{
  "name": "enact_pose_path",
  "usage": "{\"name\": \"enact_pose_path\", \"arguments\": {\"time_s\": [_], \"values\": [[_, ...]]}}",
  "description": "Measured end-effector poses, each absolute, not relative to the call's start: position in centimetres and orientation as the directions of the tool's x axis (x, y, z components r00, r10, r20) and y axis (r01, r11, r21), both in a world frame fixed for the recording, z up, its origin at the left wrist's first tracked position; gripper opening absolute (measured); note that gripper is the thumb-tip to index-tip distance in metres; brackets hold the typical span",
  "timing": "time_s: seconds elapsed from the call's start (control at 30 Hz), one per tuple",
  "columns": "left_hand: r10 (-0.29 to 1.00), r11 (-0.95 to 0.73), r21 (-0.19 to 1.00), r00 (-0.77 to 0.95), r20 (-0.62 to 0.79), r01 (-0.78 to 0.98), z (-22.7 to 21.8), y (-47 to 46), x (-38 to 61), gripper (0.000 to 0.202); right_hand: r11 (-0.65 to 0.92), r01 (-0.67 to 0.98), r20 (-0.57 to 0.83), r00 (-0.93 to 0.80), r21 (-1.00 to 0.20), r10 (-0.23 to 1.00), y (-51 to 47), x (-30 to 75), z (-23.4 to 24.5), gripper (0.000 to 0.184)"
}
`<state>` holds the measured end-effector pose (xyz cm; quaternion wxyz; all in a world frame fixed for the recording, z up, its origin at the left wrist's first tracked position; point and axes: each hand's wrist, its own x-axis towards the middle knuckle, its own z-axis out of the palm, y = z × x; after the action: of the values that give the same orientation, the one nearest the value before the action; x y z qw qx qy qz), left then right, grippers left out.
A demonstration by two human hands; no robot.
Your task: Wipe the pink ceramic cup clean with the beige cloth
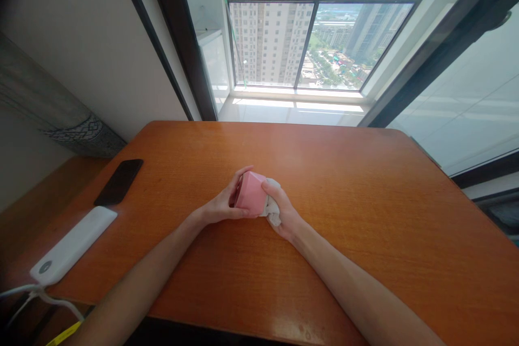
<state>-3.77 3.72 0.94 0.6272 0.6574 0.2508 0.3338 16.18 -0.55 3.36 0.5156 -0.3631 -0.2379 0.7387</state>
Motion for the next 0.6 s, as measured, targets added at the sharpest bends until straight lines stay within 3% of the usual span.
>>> {"name": "enact_pose_path", "arguments": {"time_s": [0.33, 0.47, 0.6], "values": [[0.739, -0.038, 0.992, 0.665, 0.11, -0.121, 1.2, 3.6, -3.8, 0.114, -0.134, -0.436, -0.152, 0.007, -0.89, 0.988, -1.1, 15.6, 2.5, 0.054], [0.732, -0.024, 0.99, 0.671, 0.113, -0.141, 1.8, 3.4, -3.8, 0.108, -0.057, -0.244, -0.07, 0.045, -0.968, 0.997, -1.5, 15.8, 1.8, 0.05], [0.734, -0.034, 0.991, 0.67, 0.113, -0.13, 2.0, 3.5, -4.1, 0.105, 0.118, -0.013, 0.118, 0.013, -0.993, 0.993, -2.1, 15.9, 1.8, 0.042]]}}
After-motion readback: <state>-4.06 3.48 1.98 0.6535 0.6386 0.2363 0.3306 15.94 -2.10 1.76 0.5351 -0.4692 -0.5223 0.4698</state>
